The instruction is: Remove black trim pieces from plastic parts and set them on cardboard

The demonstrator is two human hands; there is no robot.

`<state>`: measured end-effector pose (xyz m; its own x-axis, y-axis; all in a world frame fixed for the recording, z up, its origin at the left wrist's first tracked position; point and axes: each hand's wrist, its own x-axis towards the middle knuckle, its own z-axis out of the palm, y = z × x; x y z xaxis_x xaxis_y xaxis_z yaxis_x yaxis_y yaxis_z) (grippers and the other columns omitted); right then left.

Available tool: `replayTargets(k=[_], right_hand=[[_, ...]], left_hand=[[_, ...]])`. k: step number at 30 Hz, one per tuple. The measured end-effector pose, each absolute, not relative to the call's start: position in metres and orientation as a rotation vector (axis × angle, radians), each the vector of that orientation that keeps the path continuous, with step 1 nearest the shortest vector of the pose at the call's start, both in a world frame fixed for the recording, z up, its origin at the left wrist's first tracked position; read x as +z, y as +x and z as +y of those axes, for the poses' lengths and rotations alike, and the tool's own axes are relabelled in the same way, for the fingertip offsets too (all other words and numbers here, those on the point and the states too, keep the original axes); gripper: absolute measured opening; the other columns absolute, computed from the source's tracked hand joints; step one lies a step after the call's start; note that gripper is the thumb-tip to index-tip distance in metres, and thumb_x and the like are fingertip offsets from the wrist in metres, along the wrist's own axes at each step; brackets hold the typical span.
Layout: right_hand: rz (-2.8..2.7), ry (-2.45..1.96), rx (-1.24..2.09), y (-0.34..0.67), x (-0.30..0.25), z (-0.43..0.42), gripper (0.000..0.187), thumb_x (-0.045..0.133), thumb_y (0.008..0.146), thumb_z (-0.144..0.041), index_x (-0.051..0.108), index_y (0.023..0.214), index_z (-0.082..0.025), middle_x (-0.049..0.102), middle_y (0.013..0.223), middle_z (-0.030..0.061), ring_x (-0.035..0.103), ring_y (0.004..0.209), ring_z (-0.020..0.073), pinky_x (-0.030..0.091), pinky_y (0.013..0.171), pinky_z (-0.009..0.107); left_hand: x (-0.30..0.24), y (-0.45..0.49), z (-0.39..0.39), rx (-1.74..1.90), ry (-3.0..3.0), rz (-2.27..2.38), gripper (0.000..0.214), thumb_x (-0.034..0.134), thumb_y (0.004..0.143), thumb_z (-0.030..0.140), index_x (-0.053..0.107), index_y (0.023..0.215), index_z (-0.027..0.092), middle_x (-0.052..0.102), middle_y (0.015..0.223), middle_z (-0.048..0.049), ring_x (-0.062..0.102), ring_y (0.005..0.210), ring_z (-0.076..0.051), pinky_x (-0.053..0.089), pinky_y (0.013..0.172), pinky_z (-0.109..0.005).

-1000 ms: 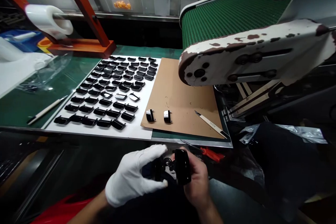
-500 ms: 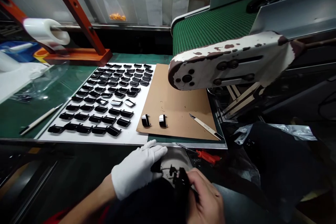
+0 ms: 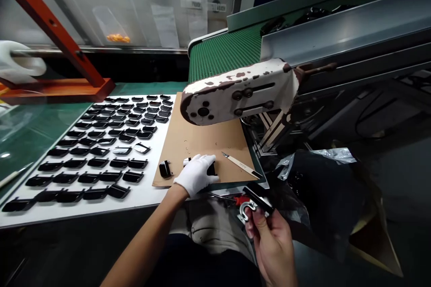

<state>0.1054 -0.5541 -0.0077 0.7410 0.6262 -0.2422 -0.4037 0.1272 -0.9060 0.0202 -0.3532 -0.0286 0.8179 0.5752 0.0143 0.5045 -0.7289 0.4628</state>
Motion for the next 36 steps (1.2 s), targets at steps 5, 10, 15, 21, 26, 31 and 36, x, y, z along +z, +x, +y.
replayTargets(k=[5, 10, 15, 21, 26, 31, 36], right_hand=[[-0.201, -1.214, 0.982, 0.101, -0.012, -0.555, 0.028, 0.080, 0.063, -0.039, 0.063, 0.074, -0.020, 0.059, 0.059, -0.0004, 0.046, 0.050, 0.0069, 0.036, 0.044, 0.015], [-0.203, -1.222, 1.161, 0.084, -0.010, -0.543, 0.032, 0.080, 0.063, -0.042, 0.061, 0.072, -0.018, 0.057, 0.055, -0.0018, 0.041, 0.047, 0.0051, 0.029, 0.044, 0.015], [-0.317, -1.135, 1.409, 0.074, -0.014, -0.531, 0.038, 0.077, 0.064, -0.050, 0.058, 0.071, -0.017, 0.055, 0.052, -0.0029, 0.041, 0.044, 0.0042, 0.028, 0.041, 0.014], [-0.374, -1.144, 1.492, 0.070, -0.021, -0.525, 0.044, 0.077, 0.063, -0.053, 0.052, 0.067, -0.017, 0.049, 0.050, -0.0050, 0.036, 0.041, 0.0034, 0.027, 0.039, 0.015], [-0.438, -1.170, 1.537, 0.071, -0.028, -0.524, 0.044, 0.073, 0.067, -0.055, 0.049, 0.069, -0.017, 0.046, 0.050, -0.0059, 0.036, 0.043, 0.0035, 0.026, 0.040, 0.014], [-0.527, -1.209, 1.556, 0.072, -0.032, -0.524, 0.041, 0.070, 0.072, -0.054, 0.053, 0.069, -0.016, 0.045, 0.052, -0.0060, 0.037, 0.044, 0.0034, 0.028, 0.041, 0.015], [-0.625, -1.261, 1.543, 0.076, -0.034, -0.523, 0.032, 0.071, 0.074, -0.044, 0.061, 0.071, -0.014, 0.054, 0.059, -0.0022, 0.045, 0.049, 0.0045, 0.034, 0.045, 0.016]], left_hand=[[-0.007, -0.025, -0.367, 0.323, 2.448, 0.723, 0.065, 0.068, 0.079, 0.037, 0.043, 0.134, 0.014, 0.056, 0.130, -0.0136, 0.050, 0.123, -0.026, 0.042, 0.103, -0.039], [0.016, -0.060, -0.393, 0.340, 2.033, 0.414, 0.092, 0.081, 0.063, 0.040, 0.035, 0.141, 0.024, 0.053, 0.135, -0.0089, 0.051, 0.123, -0.028, 0.041, 0.105, -0.040], [0.006, -0.065, -0.412, 0.434, 1.853, 0.292, 0.098, 0.085, 0.061, 0.025, 0.031, 0.142, 0.029, 0.059, 0.124, -0.0044, 0.061, 0.108, -0.024, 0.048, 0.098, -0.035], [0.002, -0.070, -0.413, 0.507, 2.058, 0.286, 0.093, 0.083, 0.064, 0.034, 0.032, 0.142, 0.027, 0.055, 0.131, -0.0090, 0.054, 0.118, -0.026, 0.044, 0.101, -0.036], [0.002, -0.075, -0.411, 0.441, 2.103, 0.271, 0.092, 0.079, 0.069, 0.032, 0.026, 0.144, 0.027, 0.056, 0.129, -0.0099, 0.057, 0.115, -0.024, 0.047, 0.097, -0.035], [0.000, -0.077, -0.411, 0.383, 2.117, 0.269, 0.091, 0.077, 0.071, 0.034, 0.024, 0.144, 0.027, 0.058, 0.125, -0.0095, 0.059, 0.110, -0.025, 0.049, 0.094, -0.036], [0.001, -0.079, -0.413, 0.399, 2.235, 0.326, 0.072, 0.069, 0.078, 0.039, 0.035, 0.138, 0.021, 0.060, 0.122, -0.0126, 0.061, 0.106, -0.025, 0.050, 0.094, -0.036]])
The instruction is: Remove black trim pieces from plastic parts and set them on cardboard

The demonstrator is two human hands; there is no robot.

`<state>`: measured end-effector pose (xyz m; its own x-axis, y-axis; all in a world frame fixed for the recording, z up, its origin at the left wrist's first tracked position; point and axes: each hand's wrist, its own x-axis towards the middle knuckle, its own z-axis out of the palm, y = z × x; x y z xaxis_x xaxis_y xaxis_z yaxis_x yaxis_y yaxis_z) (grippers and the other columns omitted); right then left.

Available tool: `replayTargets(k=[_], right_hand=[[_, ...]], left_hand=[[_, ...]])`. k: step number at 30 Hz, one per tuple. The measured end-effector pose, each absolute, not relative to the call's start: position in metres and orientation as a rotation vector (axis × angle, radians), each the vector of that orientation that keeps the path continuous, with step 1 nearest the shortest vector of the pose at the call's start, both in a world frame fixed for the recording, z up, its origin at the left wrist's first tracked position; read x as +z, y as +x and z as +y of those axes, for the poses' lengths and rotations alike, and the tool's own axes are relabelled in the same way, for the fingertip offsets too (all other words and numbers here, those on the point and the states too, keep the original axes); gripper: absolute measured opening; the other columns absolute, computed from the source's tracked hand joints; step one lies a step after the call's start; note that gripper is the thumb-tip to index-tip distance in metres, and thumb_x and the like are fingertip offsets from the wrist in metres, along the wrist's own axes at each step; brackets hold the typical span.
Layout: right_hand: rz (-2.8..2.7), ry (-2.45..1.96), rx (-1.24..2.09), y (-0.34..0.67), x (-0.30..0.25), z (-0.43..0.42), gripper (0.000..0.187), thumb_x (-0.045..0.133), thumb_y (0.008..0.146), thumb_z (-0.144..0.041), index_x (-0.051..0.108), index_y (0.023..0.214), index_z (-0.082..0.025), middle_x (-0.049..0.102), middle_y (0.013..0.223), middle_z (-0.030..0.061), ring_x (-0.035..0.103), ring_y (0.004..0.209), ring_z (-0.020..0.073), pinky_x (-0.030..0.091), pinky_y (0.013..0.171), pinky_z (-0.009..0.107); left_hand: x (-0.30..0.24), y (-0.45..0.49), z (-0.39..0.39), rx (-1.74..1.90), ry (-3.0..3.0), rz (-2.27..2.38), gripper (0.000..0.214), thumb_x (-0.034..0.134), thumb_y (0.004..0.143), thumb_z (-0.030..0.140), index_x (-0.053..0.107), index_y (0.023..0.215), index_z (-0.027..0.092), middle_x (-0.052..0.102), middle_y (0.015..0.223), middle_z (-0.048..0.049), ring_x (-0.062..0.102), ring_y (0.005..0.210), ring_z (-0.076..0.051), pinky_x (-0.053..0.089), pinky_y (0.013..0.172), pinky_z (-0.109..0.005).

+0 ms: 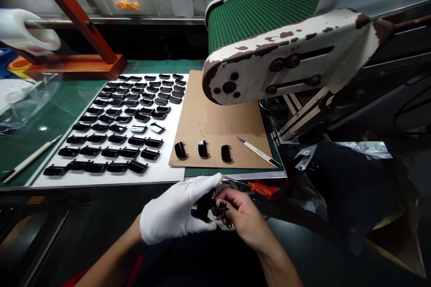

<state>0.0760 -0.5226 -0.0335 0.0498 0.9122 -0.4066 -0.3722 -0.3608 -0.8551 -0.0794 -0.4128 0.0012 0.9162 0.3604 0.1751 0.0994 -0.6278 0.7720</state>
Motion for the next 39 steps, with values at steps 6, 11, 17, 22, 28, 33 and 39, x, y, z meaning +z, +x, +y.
replayTargets(k=[6, 11, 17, 22, 28, 33, 39], right_hand=[[-0.584, -1.317, 1.390, 0.071, -0.030, -0.521, 0.039, 0.059, 0.080, -0.056, 0.065, 0.098, -0.021, 0.062, 0.076, 0.0000, 0.058, 0.062, 0.0090, 0.044, 0.056, 0.020], [-0.620, -1.476, 1.346, 0.060, -0.024, -0.520, 0.037, 0.074, 0.070, -0.045, 0.067, 0.095, -0.019, 0.065, 0.073, 0.0009, 0.060, 0.067, 0.0124, 0.048, 0.063, 0.024], [-0.577, -1.504, 1.367, 0.045, -0.025, -0.523, 0.032, 0.069, 0.074, -0.045, 0.069, 0.090, -0.017, 0.066, 0.077, 0.0021, 0.060, 0.067, 0.0124, 0.049, 0.067, 0.027], [-0.511, -1.475, 1.433, 0.032, -0.036, -0.531, 0.028, 0.074, 0.070, -0.041, 0.071, 0.082, -0.016, 0.064, 0.070, 0.0005, 0.055, 0.059, 0.0095, 0.043, 0.058, 0.023], [-0.337, -1.343, 1.586, 0.021, -0.043, -0.535, 0.029, 0.079, 0.063, -0.040, 0.073, 0.078, -0.015, 0.060, 0.062, -0.0013, 0.047, 0.055, 0.0062, 0.036, 0.052, 0.019], [-0.160, -1.210, 1.722, 0.013, -0.046, -0.535, 0.030, 0.082, 0.062, -0.037, 0.071, 0.078, -0.013, 0.056, 0.053, -0.0024, 0.044, 0.050, 0.0037, 0.034, 0.049, 0.015], [0.021, -0.983, 1.887, 0.001, -0.058, -0.536, 0.032, 0.085, 0.058, -0.036, 0.069, 0.077, -0.016, 0.050, 0.049, -0.0064, 0.041, 0.043, 0.0008, 0.035, 0.045, 0.011]], left_hand=[[-0.016, -0.088, -0.411, 0.423, 2.439, 0.519, 0.081, 0.072, 0.076, 0.028, 0.026, 0.142, 0.021, 0.059, 0.125, -0.0126, 0.057, 0.114, -0.026, 0.049, 0.094, -0.040], [-0.024, -0.098, -0.417, 0.448, 2.535, 0.660, 0.079, 0.074, 0.073, 0.035, 0.033, 0.139, 0.017, 0.061, 0.123, -0.0146, 0.057, 0.115, -0.031, 0.051, 0.094, -0.045], [-0.059, -0.111, -0.443, 0.673, 2.501, 0.793, 0.076, 0.071, 0.075, 0.035, 0.033, 0.140, 0.019, 0.059, 0.127, -0.0139, 0.056, 0.118, -0.031, 0.053, 0.093, -0.040], [-0.088, -0.124, -0.470, 0.862, 2.424, 0.882, 0.071, 0.069, 0.078, 0.036, 0.036, 0.137, 0.018, 0.064, 0.120, -0.0127, 0.058, 0.116, -0.028, 0.052, 0.095, -0.037], [-0.095, -0.140, -0.485, 0.851, 2.315, 0.977, 0.073, 0.073, 0.073, 0.034, 0.039, 0.136, 0.020, 0.065, 0.120, -0.0104, 0.061, 0.112, -0.026, 0.054, 0.093, -0.034], [-0.086, -0.151, -0.486, 0.740, 2.163, 1.006, 0.070, 0.073, 0.073, 0.033, 0.040, 0.135, 0.023, 0.064, 0.121, -0.0083, 0.063, 0.109, -0.025, 0.053, 0.095, -0.037], [-0.073, -0.155, -0.494, 0.759, 1.914, 1.015, 0.076, 0.074, 0.073, 0.031, 0.037, 0.137, 0.021, 0.065, 0.118, -0.0090, 0.066, 0.103, -0.022, 0.055, 0.091, -0.036]])
